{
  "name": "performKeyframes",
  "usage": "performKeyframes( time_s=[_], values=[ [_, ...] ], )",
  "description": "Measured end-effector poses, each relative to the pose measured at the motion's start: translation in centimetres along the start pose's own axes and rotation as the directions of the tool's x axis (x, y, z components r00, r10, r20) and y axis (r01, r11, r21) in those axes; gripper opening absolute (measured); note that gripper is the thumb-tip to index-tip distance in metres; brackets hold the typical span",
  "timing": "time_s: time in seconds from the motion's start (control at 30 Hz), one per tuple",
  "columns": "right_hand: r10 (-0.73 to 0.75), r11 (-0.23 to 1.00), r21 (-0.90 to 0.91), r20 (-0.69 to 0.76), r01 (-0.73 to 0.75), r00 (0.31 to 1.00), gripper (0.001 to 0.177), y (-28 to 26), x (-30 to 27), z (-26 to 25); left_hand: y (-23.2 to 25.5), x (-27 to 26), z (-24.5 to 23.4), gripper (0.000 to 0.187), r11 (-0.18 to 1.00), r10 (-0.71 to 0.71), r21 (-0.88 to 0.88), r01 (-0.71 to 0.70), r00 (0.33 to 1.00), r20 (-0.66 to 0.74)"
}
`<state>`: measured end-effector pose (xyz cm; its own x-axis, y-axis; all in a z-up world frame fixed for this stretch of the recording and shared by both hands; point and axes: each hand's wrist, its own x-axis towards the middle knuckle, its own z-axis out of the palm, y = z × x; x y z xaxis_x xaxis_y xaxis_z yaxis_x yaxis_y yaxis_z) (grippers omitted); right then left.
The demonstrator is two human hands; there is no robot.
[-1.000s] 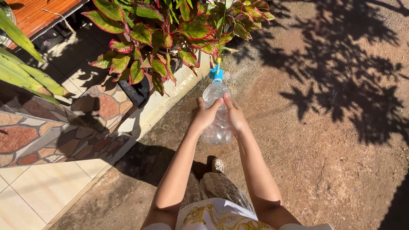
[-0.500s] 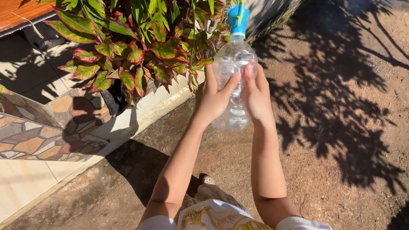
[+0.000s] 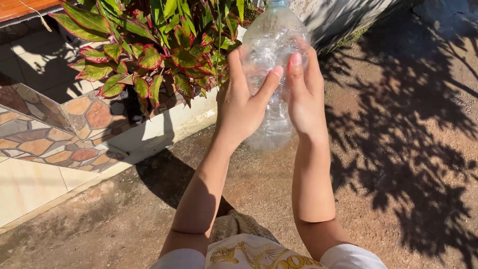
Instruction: The person uses a plastic bottle with a spray nozzle to water several potted plants on a tiled balcony. They move between different plants, spraying water onto the leaves and soil.
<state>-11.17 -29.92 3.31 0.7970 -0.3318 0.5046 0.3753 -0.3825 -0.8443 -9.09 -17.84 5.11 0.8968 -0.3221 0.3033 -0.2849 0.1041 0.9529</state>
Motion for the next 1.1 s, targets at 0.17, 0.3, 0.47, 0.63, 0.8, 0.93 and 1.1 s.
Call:
performKeyframes(
  time_s=[0.17,0.3,0.47,0.63,0.8,0.93,1.1],
  values=[
    [0.365,0.931,-0.015,0.051,-0.365,0.930,0.070,3.5,-1.9,2.3,-5.0,-0.3,-0.8,0.075,0.923,-0.336,0.197,0.331,0.942,-0.010],
    [0.756,0.655,-0.127,0.129,-0.745,0.642,0.091,7.2,-5.1,5.2,-13.6,-2.0,-2.7,0.085,0.619,-0.720,0.371,0.692,0.689,-0.084],
    [0.870,0.491,-0.235,0.187,-0.839,0.456,0.095,11.8,-9.5,8.5,-18.0,-5.8,-5.4,0.107,0.435,-0.853,0.431,0.791,0.515,-0.084],
    [0.897,0.420,-0.320,0.290,-0.849,0.334,0.099,11.4,-11.8,10.7,-18.6,-8.8,-7.6,0.111,0.356,-0.892,0.377,0.855,0.431,-0.134],
    [0.776,0.626,-0.239,0.278,-0.742,0.566,0.091,4.7,-7.8,12.7,-9.7,-7.1,-10.7,0.077,0.618,-0.707,0.251,0.745,0.667,-0.236],
    [0.370,0.928,-0.066,0.289,-0.367,0.883,0.077,-0.1,-4.2,12.5,-1.7,-4.6,-11.8,0.072,0.814,-0.486,0.179,0.552,0.817,-0.309],
    [0.501,0.864,-0.148,0.333,-0.480,0.799,0.081,2.4,-6.4,15.4,-6.4,-6.4,-14.1,0.062,0.807,-0.515,0.175,0.564,0.818,-0.258]
  ],
)
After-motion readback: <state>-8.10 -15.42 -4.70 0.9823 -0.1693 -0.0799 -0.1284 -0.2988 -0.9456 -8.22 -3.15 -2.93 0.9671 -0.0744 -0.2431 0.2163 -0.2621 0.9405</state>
